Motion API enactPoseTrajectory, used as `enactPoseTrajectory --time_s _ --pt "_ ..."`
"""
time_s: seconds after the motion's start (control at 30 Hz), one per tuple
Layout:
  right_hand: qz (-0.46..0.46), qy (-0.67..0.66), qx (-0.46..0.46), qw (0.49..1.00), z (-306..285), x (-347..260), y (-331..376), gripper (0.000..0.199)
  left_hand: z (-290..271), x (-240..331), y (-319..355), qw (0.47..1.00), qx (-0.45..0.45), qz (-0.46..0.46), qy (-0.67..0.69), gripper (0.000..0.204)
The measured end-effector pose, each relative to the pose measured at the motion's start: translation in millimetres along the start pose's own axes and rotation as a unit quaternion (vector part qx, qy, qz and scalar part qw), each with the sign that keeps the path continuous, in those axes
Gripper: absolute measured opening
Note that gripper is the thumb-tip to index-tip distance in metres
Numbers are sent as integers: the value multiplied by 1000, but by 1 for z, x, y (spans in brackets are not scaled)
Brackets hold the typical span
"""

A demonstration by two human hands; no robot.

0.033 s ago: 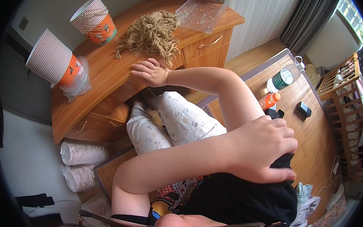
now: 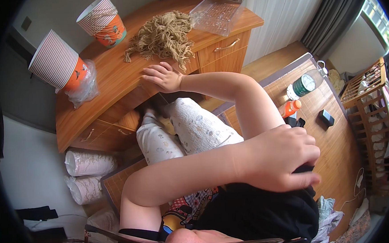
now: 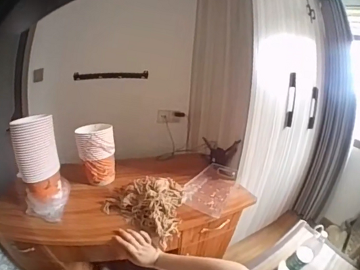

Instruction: Attaching a twine handle to a decorative paper cup by threading it through pre-made holes and tying knots.

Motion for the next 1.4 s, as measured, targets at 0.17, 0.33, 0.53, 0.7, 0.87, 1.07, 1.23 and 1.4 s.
enactPoseTrajectory --time_s 0.17,0.33,0.53,0.7,0.87,1.07,1.23,1.4 --pt "17 -17 -25 999 -6 -5 1 68 -26 -31 8 992 23 -102 76 30" --pt "23 11 -50 998 -23 -7 -13 69 -36 -90 19 955 162 -211 -131 28" --pt "130 -43 -109 985 -48 -26 -30 57 -29 -119 28 935 133 -181 -275 31" --pt "265 -216 -50 938 -130 -20 -7 35 -69 -36 69 968 179 -56 -167 27" --pt "374 -200 -7 905 -147 -20 37 13 -114 102 139 868 349 70 -346 27" --pt "419 -130 12 898 -143 15 18 8 -116 131 162 671 420 84 -606 16" --pt "398 -57 6 916 -123 47 -21 9 -133 131 160 606 372 106 -695 20" --pt "419 6 -82 904 -106 68 -29 16 -153 124 164 628 366 57 -685 14"
Point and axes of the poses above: each hand's wrist, its own y-axis away from the middle knuckle, its own z-axis out of the palm, x = y × z, the point moved 2 cm from there along -y, towards the middle knuckle, and after that the axes turned 3 degrees about y, right-handed, at the moved point
